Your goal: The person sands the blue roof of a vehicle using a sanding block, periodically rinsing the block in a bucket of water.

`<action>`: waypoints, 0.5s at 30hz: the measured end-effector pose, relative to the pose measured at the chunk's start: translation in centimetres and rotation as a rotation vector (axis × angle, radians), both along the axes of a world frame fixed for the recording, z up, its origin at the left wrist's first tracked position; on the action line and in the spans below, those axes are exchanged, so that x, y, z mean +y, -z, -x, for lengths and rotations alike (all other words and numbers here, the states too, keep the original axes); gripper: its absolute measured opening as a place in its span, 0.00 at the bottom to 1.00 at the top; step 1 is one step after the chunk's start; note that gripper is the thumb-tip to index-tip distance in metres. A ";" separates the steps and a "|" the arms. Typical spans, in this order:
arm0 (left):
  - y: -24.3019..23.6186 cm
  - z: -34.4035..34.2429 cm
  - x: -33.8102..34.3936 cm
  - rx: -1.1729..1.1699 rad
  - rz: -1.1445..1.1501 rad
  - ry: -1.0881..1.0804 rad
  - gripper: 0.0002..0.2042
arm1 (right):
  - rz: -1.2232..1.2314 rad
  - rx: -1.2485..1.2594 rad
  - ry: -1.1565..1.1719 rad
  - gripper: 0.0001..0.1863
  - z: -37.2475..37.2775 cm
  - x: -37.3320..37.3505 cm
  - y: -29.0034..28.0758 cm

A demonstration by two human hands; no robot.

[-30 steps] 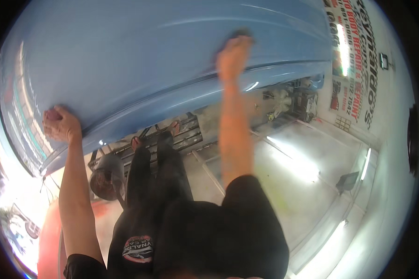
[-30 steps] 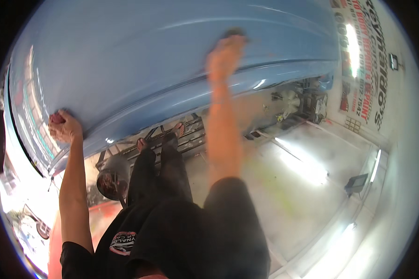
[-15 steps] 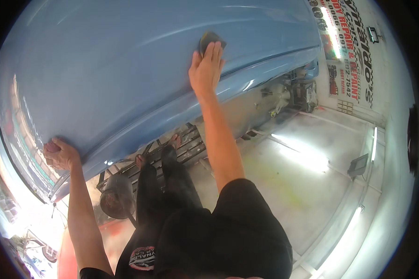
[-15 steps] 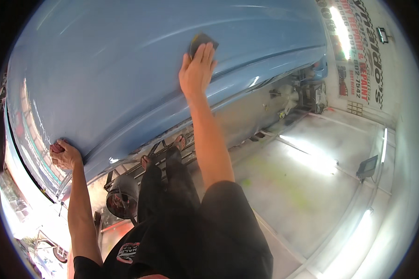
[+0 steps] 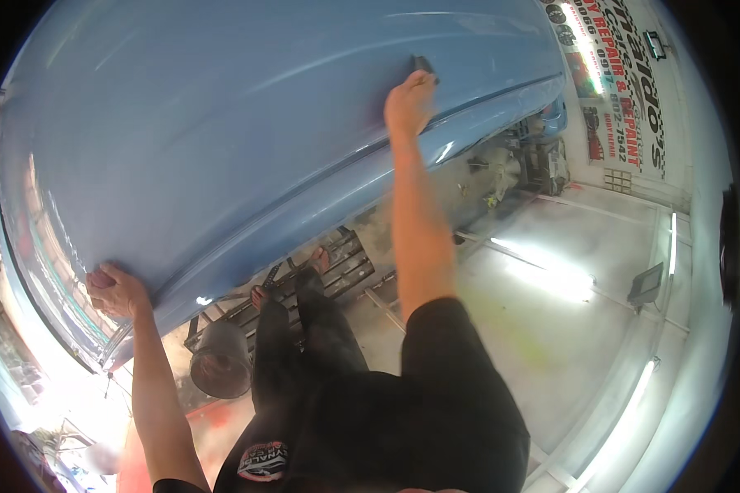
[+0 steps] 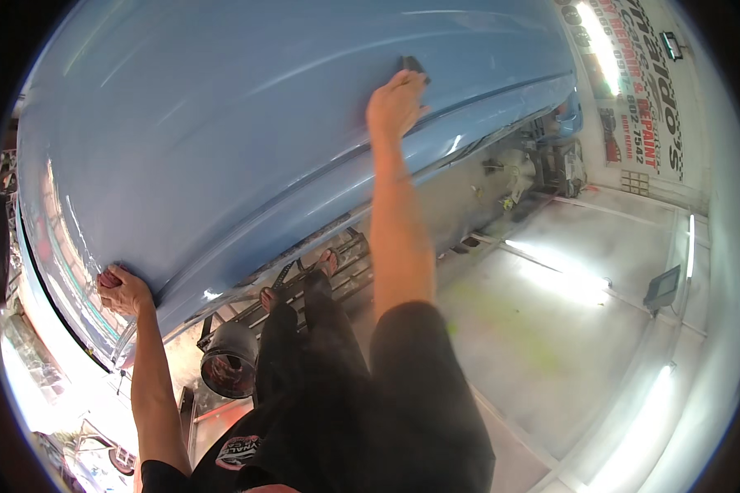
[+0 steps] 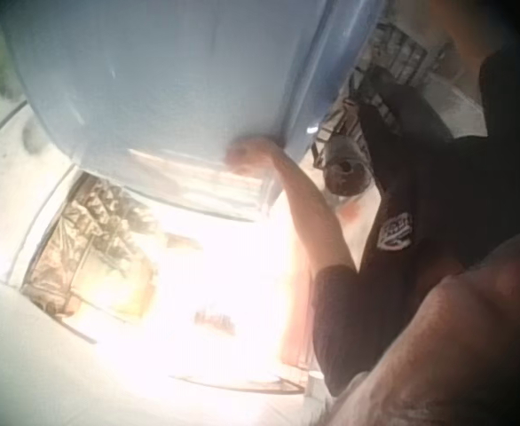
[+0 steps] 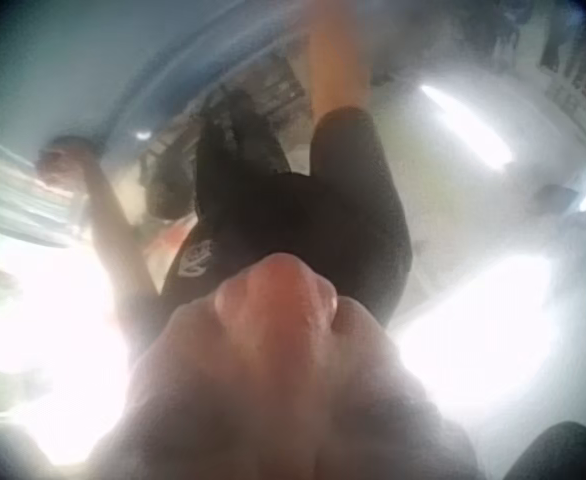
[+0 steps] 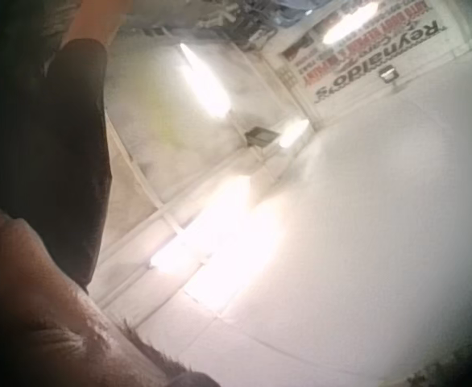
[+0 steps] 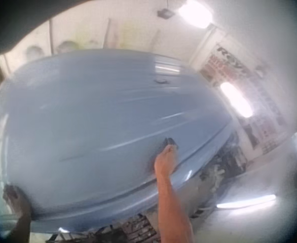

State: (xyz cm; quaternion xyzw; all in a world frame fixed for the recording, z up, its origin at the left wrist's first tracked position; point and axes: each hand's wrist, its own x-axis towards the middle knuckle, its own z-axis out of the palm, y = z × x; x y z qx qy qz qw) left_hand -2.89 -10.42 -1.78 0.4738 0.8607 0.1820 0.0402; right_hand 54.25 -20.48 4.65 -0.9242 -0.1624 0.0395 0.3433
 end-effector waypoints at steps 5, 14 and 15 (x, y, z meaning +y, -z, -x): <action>0.2 -0.4 -0.3 0.036 -0.010 0.032 0.33 | 0.107 -0.117 0.044 0.26 -2.1 0.7 -0.1; -0.3 -1.0 0.0 0.017 -0.040 0.054 0.31 | -0.050 0.097 0.230 0.26 -7.0 0.3 -1.7; -0.2 -0.9 0.0 0.027 -0.048 0.076 0.31 | -0.074 0.105 0.228 0.26 -6.9 0.6 -1.8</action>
